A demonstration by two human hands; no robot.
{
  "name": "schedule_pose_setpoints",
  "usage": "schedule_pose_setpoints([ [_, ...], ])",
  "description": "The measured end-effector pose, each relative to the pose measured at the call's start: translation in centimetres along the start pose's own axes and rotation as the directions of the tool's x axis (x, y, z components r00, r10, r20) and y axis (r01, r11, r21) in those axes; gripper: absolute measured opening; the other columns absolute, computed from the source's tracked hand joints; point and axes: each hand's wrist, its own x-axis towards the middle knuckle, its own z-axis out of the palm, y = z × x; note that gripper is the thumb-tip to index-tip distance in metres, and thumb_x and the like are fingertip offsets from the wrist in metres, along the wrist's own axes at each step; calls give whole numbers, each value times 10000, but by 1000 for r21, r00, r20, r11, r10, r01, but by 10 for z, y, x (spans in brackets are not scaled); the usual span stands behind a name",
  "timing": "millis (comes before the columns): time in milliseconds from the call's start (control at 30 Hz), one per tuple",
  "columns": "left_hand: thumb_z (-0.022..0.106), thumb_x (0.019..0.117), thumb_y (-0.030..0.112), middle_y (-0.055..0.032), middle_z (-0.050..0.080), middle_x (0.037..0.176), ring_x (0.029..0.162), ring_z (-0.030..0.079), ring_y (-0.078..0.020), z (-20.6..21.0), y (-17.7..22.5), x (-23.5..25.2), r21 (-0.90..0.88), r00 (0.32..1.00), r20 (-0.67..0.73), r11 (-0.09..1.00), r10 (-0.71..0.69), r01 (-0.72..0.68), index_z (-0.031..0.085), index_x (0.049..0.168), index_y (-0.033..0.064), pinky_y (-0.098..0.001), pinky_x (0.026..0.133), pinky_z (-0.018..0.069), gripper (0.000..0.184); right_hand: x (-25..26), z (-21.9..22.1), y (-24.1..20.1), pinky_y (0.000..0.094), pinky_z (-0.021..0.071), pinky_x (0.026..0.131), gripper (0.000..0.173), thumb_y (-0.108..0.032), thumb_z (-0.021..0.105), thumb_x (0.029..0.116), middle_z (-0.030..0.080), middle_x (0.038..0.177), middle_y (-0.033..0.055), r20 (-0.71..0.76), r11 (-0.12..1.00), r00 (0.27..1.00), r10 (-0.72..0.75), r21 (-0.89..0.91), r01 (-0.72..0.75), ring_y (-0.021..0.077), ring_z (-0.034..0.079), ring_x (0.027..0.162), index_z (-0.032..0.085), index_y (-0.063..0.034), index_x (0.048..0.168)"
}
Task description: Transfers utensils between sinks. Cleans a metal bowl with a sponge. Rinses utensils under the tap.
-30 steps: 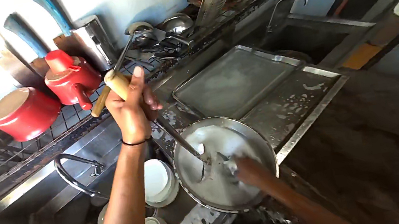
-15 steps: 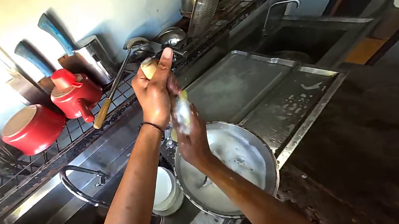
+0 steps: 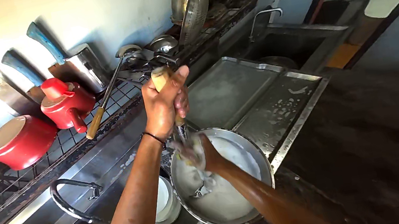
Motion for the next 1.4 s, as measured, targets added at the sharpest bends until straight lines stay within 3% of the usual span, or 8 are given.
schedule_pose_setpoints([
  [267, 515, 1054, 398, -20, 517, 528, 459, 523, -137, -55, -137, -147, 223, 875, -313, 867, -369, 445, 574, 696, 97, -307, 496, 491, 472, -62, -11, 97, 539, 426, 1128, 566, -492, 494, 1056, 619, 1356, 214, 432, 853, 857, 281, -521, -17, 383, 549, 1319, 638, -9, 1313],
  [467, 394, 1028, 658, 57, 419, 531, 437, 421, -79, -46, -164, -187, 37, 712, -595, 873, -372, 487, 502, 733, 188, -263, 446, 413, 565, -86, -66, 120, 508, 561, 979, 343, -345, 606, 1045, 592, 1338, 152, 302, 798, 886, 352, -591, -115, 339, 606, 1220, 671, -116, 1292],
  [567, 265, 1051, 661, 80, 350, 478, 383, 363, -65, -39, -141, -154, -87, 652, -706, 947, -278, 309, 413, 653, 219, -237, 384, 348, 614, -95, -58, 124, 642, 500, 1015, 480, -246, 636, 1004, 487, 1476, 273, 201, 580, 665, 719, -702, -414, 479, 531, 1302, 557, -89, 1450],
  [733, 77, 950, 816, 86, 316, 455, 355, 331, -67, -36, -120, -126, -89, 620, -781, 996, -75, 9, 392, 620, 241, -235, 355, 333, 734, -103, -37, 90, 565, 540, 859, 427, -374, 489, 1090, 675, 1084, 217, -102, 674, 677, 729, -72, -736, 344, 668, 959, 634, -17, 1274],
  [900, 52, 966, 790, 73, 323, 465, 359, 343, -76, 0, -124, -120, -29, 537, -844, 998, 4, -54, 393, 638, 226, -240, 361, 360, 736, -79, 5, 22, 500, 422, 1166, 394, -165, 487, 1053, 465, 1580, 134, -306, 958, 915, 263, -32, -286, 285, 465, 1443, 614, -60, 1411],
  [1067, 35, 910, 847, 82, 292, 463, 366, 318, -67, 22, -101, -113, -83, 666, -746, 992, -1, -92, 398, 631, 239, -226, 366, 329, 761, -33, -23, 49, 484, 540, 914, 465, -383, 388, 1113, 704, 1089, 142, -262, 791, 754, 603, 323, -520, 230, 668, 1014, 689, -42, 1212],
  [1267, 30, 937, 820, 72, 285, 461, 371, 320, -80, 17, -98, -86, 10, 567, -815, 981, 121, -196, 387, 631, 222, -239, 377, 344, 760, -77, 29, 12, 428, 377, 1219, 527, -202, 442, 1062, 199, 1718, 71, -434, 985, 885, 169, 104, -137, 186, 313, 1536, 419, -132, 1584],
  [1400, 27, 859, 901, 86, 256, 444, 360, 299, -64, 26, -75, -83, -183, 614, -789, 955, -1, -235, 372, 605, 237, -244, 369, 324, 791, -71, 26, 17, 429, 301, 1235, 624, -428, 173, 1120, 276, 1671, 130, -404, 708, 674, 619, 659, -255, 196, 318, 1516, 158, -91, 1645],
])
